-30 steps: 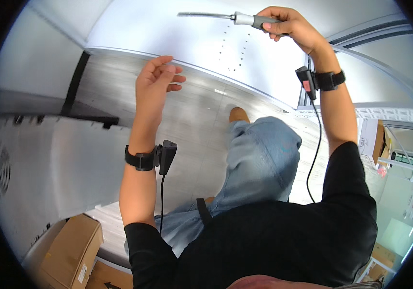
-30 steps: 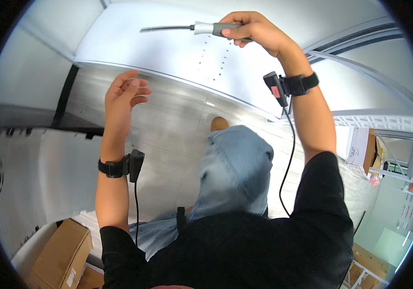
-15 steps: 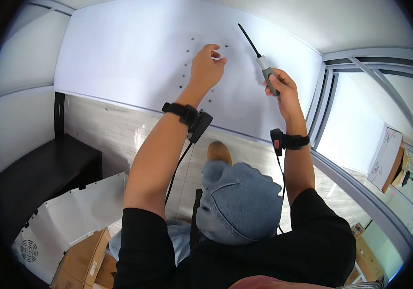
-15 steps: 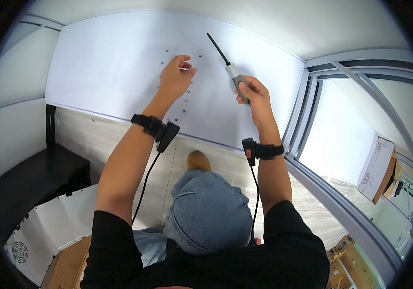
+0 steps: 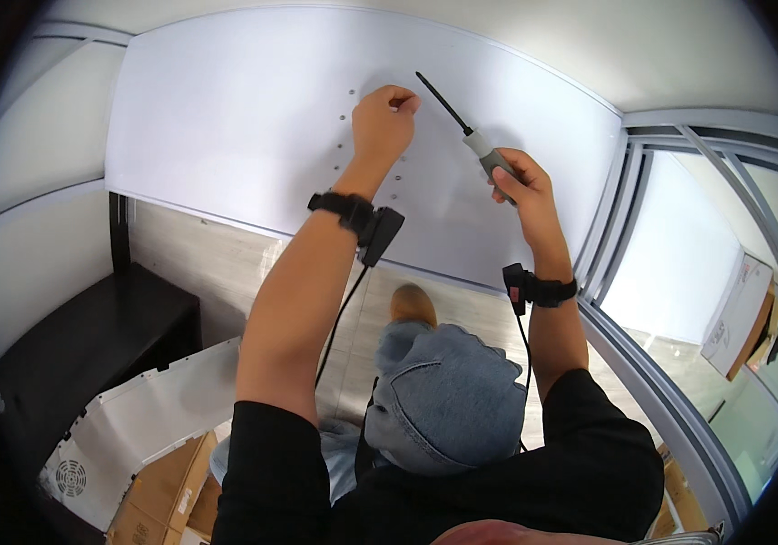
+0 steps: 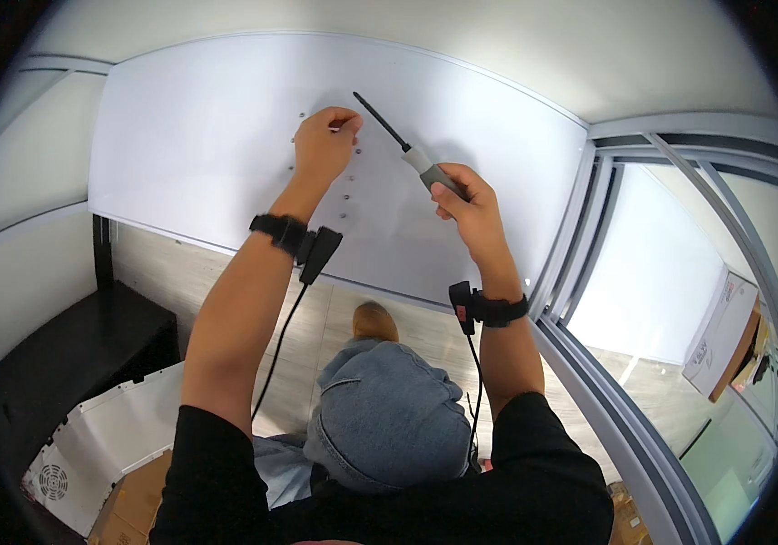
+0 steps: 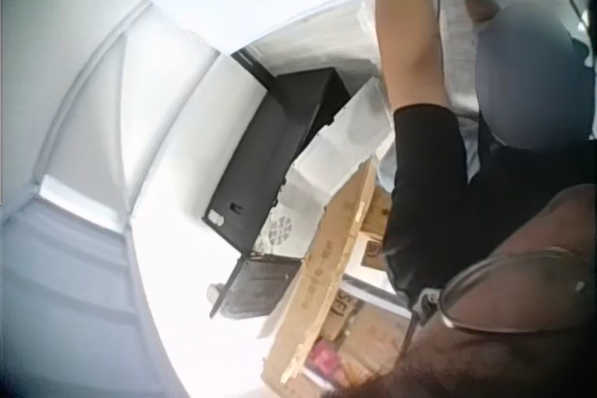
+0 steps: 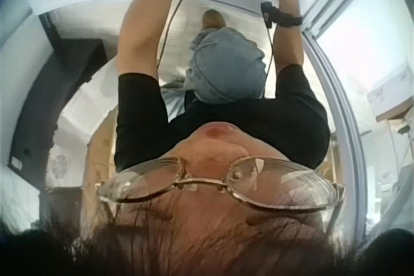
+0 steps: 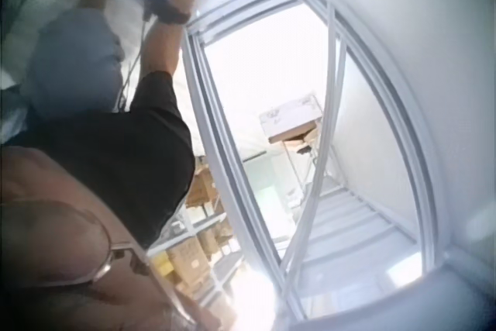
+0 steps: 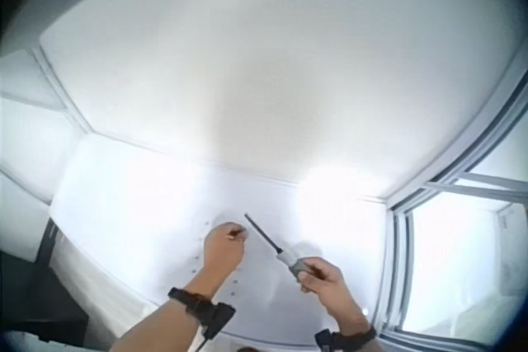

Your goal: The person uses a screwdriver to fasten screws into the back panel of a black electronic device. They repeatedly insert screws and tighten them to secure the metal casing.

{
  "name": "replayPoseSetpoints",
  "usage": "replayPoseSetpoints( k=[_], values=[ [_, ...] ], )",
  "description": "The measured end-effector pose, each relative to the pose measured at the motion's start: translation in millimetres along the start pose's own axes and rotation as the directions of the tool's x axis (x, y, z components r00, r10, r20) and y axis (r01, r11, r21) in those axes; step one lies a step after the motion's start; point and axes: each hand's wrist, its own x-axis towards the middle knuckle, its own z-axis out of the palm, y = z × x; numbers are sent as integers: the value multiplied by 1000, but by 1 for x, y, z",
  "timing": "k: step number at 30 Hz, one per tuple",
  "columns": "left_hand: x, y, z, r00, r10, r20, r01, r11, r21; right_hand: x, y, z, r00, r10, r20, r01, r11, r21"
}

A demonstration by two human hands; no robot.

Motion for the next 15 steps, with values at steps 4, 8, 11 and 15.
replayPoseSetpoints(
  k=[4,8,11,15],
  values=[
    [-35,-2,-61,968,-222,119,229,575,-786,-3,-22,30,989,-71,130,82,994,-74],
    [-75,-23,-138,974,-200,108,169,318,-933,-4,-52,81,933,-83,349,155,971,-184],
    [-109,-38,-188,978,-208,7,61,257,-964,-7,-63,131,883,-79,464,225,937,-268],
    [-157,-65,-240,977,-184,-105,-62,228,-972,-19,-77,193,781,-68,620,338,881,-330]
  ],
)
